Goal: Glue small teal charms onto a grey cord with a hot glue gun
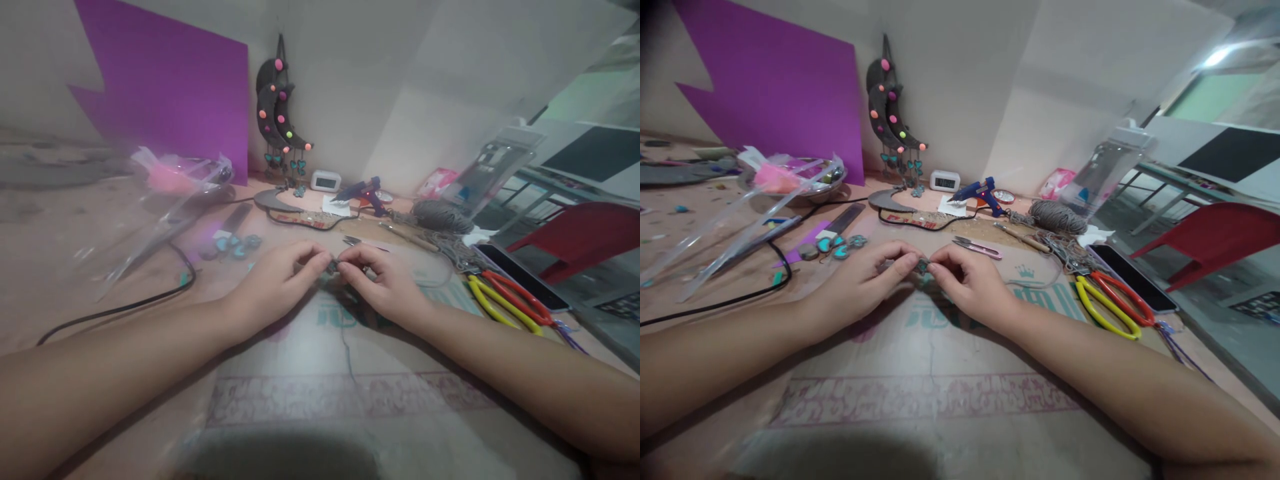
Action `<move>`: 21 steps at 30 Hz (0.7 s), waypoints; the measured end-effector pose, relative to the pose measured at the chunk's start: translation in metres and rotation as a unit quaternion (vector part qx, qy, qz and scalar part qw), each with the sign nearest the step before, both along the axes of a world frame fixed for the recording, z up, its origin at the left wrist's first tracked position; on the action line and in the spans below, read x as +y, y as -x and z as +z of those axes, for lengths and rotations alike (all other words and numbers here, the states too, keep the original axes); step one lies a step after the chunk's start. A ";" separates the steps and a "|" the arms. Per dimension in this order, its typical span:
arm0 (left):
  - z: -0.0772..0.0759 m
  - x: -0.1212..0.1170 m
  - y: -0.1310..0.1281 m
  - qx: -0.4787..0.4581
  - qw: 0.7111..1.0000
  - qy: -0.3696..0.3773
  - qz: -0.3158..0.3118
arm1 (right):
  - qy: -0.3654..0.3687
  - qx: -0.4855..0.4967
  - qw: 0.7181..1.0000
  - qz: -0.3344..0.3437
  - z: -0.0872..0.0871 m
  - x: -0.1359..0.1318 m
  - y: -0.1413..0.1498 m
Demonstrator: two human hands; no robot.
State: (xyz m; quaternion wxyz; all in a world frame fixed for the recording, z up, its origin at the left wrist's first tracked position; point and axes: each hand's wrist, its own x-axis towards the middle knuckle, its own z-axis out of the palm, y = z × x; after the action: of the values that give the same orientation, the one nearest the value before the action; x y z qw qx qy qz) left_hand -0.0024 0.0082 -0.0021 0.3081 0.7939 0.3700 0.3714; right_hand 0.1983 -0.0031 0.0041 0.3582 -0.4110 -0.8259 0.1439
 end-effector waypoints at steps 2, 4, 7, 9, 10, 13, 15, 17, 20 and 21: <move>-0.001 0.000 0.000 -0.009 1.000 0.012 0.005 | 0.011 0.004 1.000 -0.005 0.000 0.001 0.000; -0.002 0.001 0.000 -0.021 0.999 0.030 0.009 | 0.017 0.007 1.000 -0.006 0.000 0.001 -0.001; -0.003 0.001 0.000 -0.028 0.999 0.044 0.011 | 0.017 0.008 1.000 -0.006 0.000 0.001 -0.001; -0.003 0.001 0.000 -0.022 0.999 0.038 0.014 | 0.016 0.006 1.000 -0.007 0.000 0.001 -0.001; -0.003 0.001 0.000 -0.019 0.999 0.034 0.014 | 0.016 0.006 1.000 -0.008 0.000 0.001 -0.001; -0.002 0.000 0.000 -0.011 1.000 0.024 0.015 | 0.019 0.008 1.000 -0.003 0.000 0.001 0.000; -0.001 0.000 0.001 -0.006 1.000 0.020 0.016 | 0.020 0.008 1.000 -0.001 0.001 0.001 0.000; 0.000 0.000 0.001 -0.003 1.000 0.019 0.015 | 0.020 0.006 1.000 -0.001 0.001 0.001 0.000; 0.000 -0.001 0.000 -0.007 1.000 0.020 0.018 | 0.025 0.009 1.000 -0.001 0.002 0.000 0.000; 0.000 -0.001 0.000 -0.007 1.000 0.021 0.022 | 0.029 0.013 0.999 -0.003 0.002 0.000 0.000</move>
State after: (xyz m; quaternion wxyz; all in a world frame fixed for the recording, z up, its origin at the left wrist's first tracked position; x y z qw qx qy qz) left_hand -0.0026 0.0071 -0.0019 0.3190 0.7763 0.3928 0.3760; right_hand 0.1986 -0.0027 0.0060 0.3569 -0.4216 -0.8156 0.1724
